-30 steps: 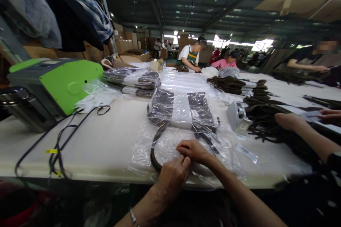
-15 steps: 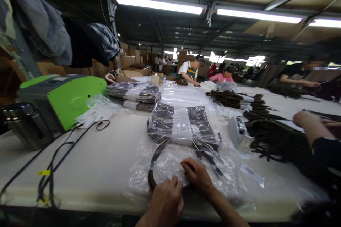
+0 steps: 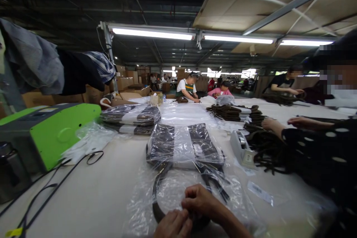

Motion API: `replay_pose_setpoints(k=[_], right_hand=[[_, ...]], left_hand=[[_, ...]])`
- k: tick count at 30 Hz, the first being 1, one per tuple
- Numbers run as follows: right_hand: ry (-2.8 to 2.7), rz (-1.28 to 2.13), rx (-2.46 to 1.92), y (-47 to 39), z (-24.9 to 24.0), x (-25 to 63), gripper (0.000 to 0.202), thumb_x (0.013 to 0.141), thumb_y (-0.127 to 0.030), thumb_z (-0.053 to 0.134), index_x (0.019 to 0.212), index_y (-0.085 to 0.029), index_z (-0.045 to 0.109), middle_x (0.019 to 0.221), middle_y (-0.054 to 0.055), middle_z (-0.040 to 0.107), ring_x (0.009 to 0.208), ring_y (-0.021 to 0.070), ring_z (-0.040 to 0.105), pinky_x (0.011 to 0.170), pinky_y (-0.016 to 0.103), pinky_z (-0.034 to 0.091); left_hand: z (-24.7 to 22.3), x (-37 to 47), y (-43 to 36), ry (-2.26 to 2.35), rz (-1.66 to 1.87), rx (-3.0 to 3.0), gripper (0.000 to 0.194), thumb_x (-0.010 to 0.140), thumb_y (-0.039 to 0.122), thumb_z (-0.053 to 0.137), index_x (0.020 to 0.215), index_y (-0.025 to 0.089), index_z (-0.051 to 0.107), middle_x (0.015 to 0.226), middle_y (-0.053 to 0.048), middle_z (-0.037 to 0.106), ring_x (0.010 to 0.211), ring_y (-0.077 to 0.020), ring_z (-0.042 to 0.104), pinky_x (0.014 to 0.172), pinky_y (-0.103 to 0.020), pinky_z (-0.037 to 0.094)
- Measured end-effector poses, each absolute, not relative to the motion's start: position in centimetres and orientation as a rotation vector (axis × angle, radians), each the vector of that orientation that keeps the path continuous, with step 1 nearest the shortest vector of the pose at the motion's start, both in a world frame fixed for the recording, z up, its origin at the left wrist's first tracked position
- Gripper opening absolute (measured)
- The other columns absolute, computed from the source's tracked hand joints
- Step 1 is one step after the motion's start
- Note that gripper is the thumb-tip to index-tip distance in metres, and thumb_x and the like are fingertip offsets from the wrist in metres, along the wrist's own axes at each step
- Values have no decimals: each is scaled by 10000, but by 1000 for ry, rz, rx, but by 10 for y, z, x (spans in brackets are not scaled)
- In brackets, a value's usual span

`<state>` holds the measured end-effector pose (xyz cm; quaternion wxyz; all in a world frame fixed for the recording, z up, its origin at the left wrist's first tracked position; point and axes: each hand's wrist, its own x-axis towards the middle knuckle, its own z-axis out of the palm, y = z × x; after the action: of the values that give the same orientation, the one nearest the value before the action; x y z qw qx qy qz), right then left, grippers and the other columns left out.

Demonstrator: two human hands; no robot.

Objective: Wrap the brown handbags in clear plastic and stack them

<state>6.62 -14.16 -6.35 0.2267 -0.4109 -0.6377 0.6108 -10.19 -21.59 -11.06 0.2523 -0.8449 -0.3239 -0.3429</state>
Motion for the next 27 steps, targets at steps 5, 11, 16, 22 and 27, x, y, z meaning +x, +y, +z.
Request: replay_pose_setpoints(k=[5,11,16,22,27], right_hand=[[-1798,1449,-1131,-145,-61,64,162,693,-300,608,595,-171,613,539,-42,538,519,94,445,511,210,333],[-1889,927,-1179,-149,-65,58,220,792,-326,556,644,-185,639,676,-6,615,687,139,536,661,246,374],[-1814,878,-1240,-147,-63,55,189,801,-310,561,714,-190,678,760,20,668,766,162,584,743,267,401],[-1836,1260,-1139,-134,-60,60,155,750,-285,595,671,-177,673,653,-10,630,672,155,567,637,256,416],[-1852,1095,-972,-132,-63,59,155,796,-307,611,719,-196,688,900,26,730,919,193,645,964,339,405]], left_hand=[[-102,-95,-220,-930,-937,-2368,209,899,132,433,994,187,610,932,-74,719,722,-186,676,664,-283,584],[-102,-89,-230,-1209,-839,-2495,392,831,72,454,1187,180,580,1158,-120,680,952,-215,680,856,-334,589],[-102,-93,-232,-1351,-817,-2523,583,760,22,460,1316,191,511,1396,-167,529,1166,-244,617,947,-346,560],[-109,-90,-232,-1646,-929,-2610,624,705,11,501,1295,212,485,1280,-128,561,1014,-208,669,859,-299,574],[-104,-86,-228,-1933,-813,-2564,555,733,69,528,1269,209,495,1255,-125,542,929,-209,684,773,-309,581]])
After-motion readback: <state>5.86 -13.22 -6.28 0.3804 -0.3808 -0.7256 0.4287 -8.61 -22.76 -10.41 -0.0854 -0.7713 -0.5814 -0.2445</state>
